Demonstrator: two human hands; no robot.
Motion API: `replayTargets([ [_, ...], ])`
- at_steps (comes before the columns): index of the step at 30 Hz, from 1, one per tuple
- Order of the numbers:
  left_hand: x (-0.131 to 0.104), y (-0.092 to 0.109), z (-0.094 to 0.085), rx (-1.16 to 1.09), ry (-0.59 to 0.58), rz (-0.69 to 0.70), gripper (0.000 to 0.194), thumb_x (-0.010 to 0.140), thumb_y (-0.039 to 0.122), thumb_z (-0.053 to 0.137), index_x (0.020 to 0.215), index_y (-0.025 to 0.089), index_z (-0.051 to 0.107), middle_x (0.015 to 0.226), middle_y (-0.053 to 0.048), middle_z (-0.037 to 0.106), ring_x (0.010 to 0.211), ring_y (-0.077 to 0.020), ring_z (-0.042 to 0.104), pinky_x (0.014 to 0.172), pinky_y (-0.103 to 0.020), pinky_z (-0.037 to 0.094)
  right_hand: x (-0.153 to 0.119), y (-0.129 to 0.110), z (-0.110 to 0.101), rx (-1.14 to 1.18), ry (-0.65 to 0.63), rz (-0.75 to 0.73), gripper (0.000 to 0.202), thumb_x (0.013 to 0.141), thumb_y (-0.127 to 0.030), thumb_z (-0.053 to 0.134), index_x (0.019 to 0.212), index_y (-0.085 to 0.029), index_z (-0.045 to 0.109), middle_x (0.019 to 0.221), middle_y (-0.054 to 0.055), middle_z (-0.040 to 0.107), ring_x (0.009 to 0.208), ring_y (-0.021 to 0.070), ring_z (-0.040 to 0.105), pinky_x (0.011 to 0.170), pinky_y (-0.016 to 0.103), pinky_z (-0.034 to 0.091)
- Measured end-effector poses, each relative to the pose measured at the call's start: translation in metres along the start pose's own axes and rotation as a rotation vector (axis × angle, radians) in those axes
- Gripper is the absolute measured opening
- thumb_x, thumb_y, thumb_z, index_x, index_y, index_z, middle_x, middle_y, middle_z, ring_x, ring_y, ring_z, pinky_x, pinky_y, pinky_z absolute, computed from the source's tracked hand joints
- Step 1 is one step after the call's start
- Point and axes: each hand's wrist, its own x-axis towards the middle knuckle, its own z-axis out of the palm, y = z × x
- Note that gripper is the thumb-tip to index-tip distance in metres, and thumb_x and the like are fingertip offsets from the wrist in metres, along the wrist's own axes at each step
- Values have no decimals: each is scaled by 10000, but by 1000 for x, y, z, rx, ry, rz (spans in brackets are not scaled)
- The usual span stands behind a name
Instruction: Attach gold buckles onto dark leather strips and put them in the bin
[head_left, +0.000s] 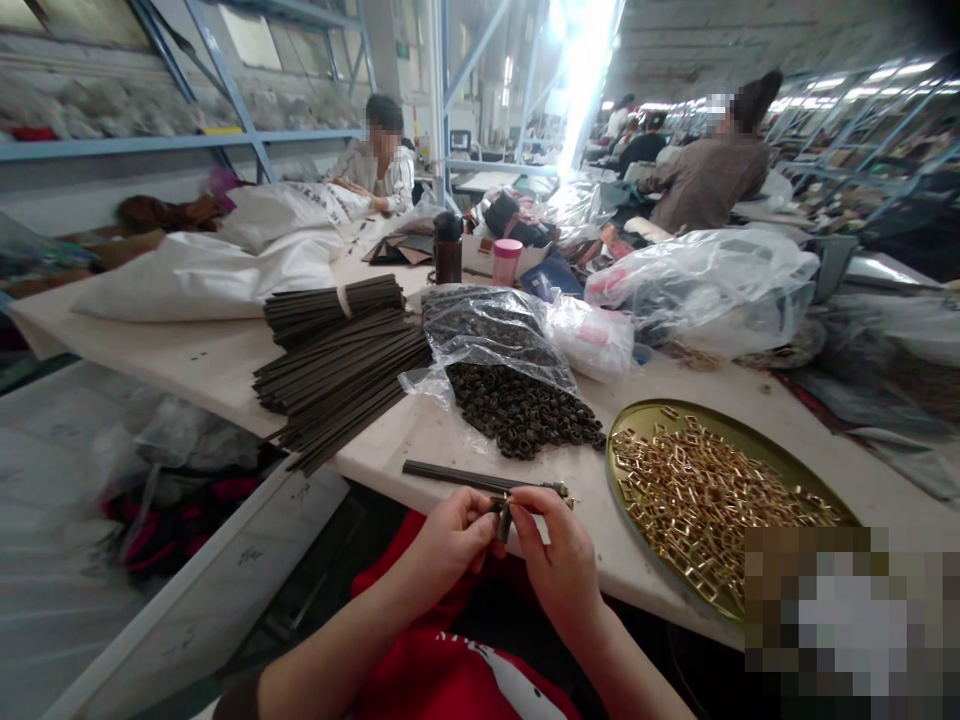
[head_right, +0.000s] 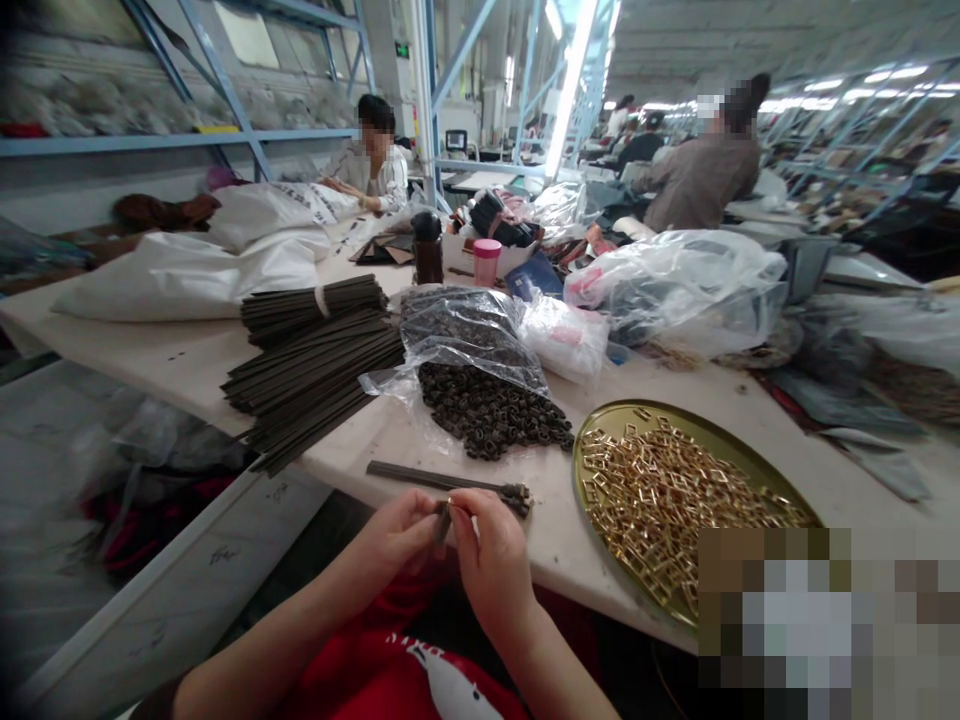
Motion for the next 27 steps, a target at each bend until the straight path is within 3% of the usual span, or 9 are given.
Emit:
replayTargets([
  [2, -1, -3, -1, -23, 30, 29, 274, 796, 382, 505, 934, 158, 429, 584, 47, 549, 395, -57, 406, 388, -167, 277, -2, -1, 1, 62, -18, 91, 91, 830, -203, 487, 868, -210, 570, 779, 19, 647, 724, 134, 605, 664, 257, 490],
  [5, -4, -5, -3, 50, 18, 128, 387, 825, 333, 484, 1165, 161, 416, 657, 29, 578, 501, -84, 493, 486, -193, 376, -3, -1, 4, 270, -97, 350, 94, 810, -261, 522, 871, -206, 567, 747, 3, 629, 665, 122, 584, 611, 244, 474],
  [8, -5, -5, -5, 152, -13, 183, 383, 849, 301, 448, 1200, 154, 494, 669, 11, 574, 598, -106, 520, 596, -221, 411, 0, 1, 9, 584, -183, 603, 158, 768, -318, 579, 867, -199, 552, 694, -24, 594, 616, 101, 557, 565, 221, 456],
  [13, 0, -10, -9, 320, 49, 227, 402, 864, 316, 418, 1227, 179, 520, 634, 8, 585, 552, -116, 505, 581, -227, 412, 1, 10, 23, 789, -104, 774, 259, 711, -401, 638, 780, -187, 510, 649, -46, 537, 585, 78, 509, 562, 207, 442],
  [17, 8, -14, -14, 376, 31, 305, 362, 860, 293, 432, 1188, 224, 568, 1010, -53, 668, 857, -184, 599, 794, -263, 434, -3, 20, 33, 828, -200, 872, 300, 738, -465, 590, 783, -189, 481, 643, -46, 526, 551, 78, 503, 540, 219, 443],
  [19, 12, -13, -18, 374, 9, 312, 352, 859, 284, 434, 1176, 233, 577, 1059, -47, 658, 871, -182, 598, 805, -259, 432, -2, 25, 35, 787, -243, 858, 309, 747, -480, 571, 773, -188, 475, 633, -46, 515, 533, 80, 493, 523, 223, 431],
  [23, 21, -10, -22, 349, 12, 270, 333, 867, 318, 416, 1112, 217, 618, 752, -15, 646, 588, -122, 521, 622, -227, 422, 15, 39, 27, 576, -326, 687, 269, 747, -433, 586, 729, -189, 473, 591, -57, 468, 526, 85, 455, 505, 216, 393],
  [25, 27, -9, -23, 285, 50, 247, 320, 854, 336, 436, 1057, 195, 640, 655, 3, 578, 572, -113, 479, 597, -221, 399, 31, 50, 19, 374, -379, 543, 200, 795, -383, 530, 758, -188, 508, 635, -35, 504, 583, 104, 485, 539, 225, 402],
  [27, 33, -10, -24, 168, 86, 195, 313, 833, 355, 467, 1018, 173, 642, 581, 29, 501, 549, -103, 445, 566, -213, 378, 47, 62, 13, 28, -389, 354, 150, 840, -301, 461, 819, -186, 556, 733, 5, 557, 669, 126, 519, 603, 243, 405],
])
